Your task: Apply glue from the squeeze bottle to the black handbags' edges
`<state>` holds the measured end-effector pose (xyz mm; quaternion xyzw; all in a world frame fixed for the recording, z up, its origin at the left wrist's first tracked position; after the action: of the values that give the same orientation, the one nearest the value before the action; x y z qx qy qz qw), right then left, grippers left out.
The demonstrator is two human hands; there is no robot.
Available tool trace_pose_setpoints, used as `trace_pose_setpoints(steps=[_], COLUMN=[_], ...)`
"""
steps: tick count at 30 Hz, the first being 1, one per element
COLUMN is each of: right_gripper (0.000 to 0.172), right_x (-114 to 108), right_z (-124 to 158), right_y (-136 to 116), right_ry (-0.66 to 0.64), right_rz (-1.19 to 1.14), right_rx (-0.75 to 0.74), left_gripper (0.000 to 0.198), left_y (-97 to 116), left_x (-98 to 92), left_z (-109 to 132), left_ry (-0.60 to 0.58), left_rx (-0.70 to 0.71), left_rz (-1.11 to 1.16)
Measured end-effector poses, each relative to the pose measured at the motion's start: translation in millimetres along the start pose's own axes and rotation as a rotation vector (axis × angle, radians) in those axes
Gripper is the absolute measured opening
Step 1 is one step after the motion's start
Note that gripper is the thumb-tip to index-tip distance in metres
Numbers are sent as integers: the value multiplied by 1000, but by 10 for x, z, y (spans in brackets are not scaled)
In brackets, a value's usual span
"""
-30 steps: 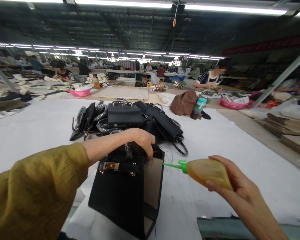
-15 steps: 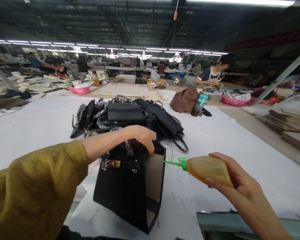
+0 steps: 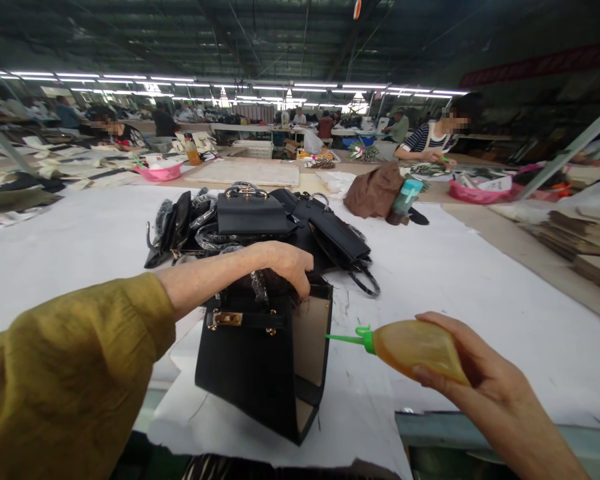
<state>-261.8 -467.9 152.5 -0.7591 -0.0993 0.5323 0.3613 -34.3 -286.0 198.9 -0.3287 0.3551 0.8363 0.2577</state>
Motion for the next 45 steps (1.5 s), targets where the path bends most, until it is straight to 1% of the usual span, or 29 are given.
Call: trace_pose_setpoints(steps=[7, 12, 14, 18, 22, 28, 33, 39, 45], right_gripper=[53, 54, 54, 56, 56, 58, 59, 59, 61], right_x=[52, 101, 124, 141, 138, 192, 227, 248, 289], right_z=[63, 120, 148, 195, 234, 294, 320, 355, 368], right_y=[37, 130, 174, 203, 188, 285, 310, 312, 326], right_ry=[-23, -72, -101, -125, -129, -180, -197, -190, -194], right_rz=[11, -49, -58, -20, 28, -30, -8, 3, -16], right_rx=[15, 16, 10, 33, 42, 87, 119, 115, 127], left_gripper=[38, 39, 39, 38, 38, 40, 35, 30, 22], left_y=[29, 40, 27, -24, -65, -55, -62, 25, 116], left_x=[-2, 17, 22, 26, 34, 34, 66, 79, 117], left_z=[47, 63, 52, 8, -1, 13, -14, 52, 177], left_ry=[23, 52, 53, 51, 40, 99, 118, 184, 196], left_rx=[-7, -14, -15, 44, 36, 44, 68, 111, 104], left_rz=[-66, -85, -93, -82, -68, -125, -143, -211, -196])
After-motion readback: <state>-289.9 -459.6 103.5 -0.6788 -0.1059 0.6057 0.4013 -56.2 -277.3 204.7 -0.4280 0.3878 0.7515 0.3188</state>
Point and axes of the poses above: each hand's wrist, its own z-axis away from the middle knuckle, its own x-axis out of the palm, y = z × x, the point moved 2 cm from there along -z, towards the middle knuckle, and after that the axes turned 10 degrees about z, right-handed, at the moved point
